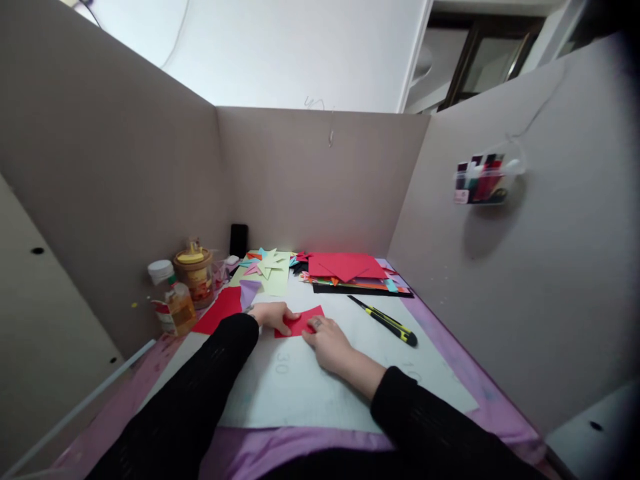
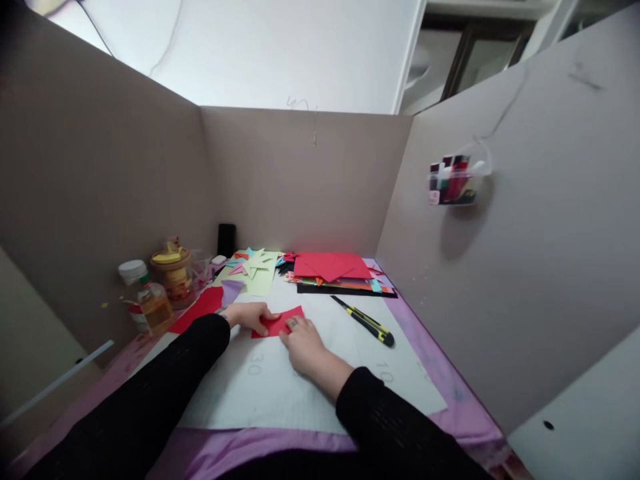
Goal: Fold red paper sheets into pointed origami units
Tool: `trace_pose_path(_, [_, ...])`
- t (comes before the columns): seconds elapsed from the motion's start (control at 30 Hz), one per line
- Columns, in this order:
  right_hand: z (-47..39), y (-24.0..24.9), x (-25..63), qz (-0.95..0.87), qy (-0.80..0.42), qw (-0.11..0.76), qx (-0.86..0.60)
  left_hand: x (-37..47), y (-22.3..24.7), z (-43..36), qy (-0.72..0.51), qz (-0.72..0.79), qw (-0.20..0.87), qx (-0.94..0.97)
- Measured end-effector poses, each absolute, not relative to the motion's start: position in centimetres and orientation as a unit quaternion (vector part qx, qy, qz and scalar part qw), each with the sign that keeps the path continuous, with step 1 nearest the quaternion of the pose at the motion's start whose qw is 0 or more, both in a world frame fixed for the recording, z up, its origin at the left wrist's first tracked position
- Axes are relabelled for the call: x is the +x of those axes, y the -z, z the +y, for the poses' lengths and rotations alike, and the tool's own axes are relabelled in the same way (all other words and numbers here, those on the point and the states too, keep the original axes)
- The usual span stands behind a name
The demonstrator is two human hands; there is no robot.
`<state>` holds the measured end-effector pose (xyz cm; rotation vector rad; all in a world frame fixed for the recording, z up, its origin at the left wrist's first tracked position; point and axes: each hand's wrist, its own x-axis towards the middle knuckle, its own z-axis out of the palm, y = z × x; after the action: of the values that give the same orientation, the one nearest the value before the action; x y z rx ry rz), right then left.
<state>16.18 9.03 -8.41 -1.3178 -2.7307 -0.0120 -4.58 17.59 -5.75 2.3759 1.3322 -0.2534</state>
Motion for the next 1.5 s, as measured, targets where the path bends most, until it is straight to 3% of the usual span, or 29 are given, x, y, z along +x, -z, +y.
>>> trace_pose_path(0.33, [8.9, 7.7, 21.0, -0.867, 0.008, 0.021, -0.498, -5.0, 6.2, 15.2, 0.047, 0.475, 0.170, 0.862])
trace_pose_path(0.53, [9.2, 6.3, 18.9, -0.863, -0.003, 0.068, -0.501, -5.1, 7.9, 13.1, -0.048, 0.498, 0.135, 0.855])
trace_pose_path(0.7, [8.2, 7.4, 14.8, -0.908, -0.086, 0.063, -0.405, -6.0, 7.7, 13.5, -0.077, 0.462, 0.191, 0.863])
trace_pose_path(0.93, [8.2, 8.4, 15.4, -0.893, -0.203, 0.046, -0.400, -7.3, 6.7, 14.3, -0.083, 0.375, 0.306, 0.871])
trace_pose_path(1.27, [8.8, 8.7, 17.3, -0.864, -0.140, 0.059, -0.480, -6.6, 6.3, 14.5, -0.053, 0.392, 0.346, 0.851])
trace_pose_path(1.5, [10.2, 6.8, 20.7, -0.820, -0.195, 0.049, -0.536, -7.2, 6.8, 13.2, -0.106, 0.419, 0.336, 0.837])
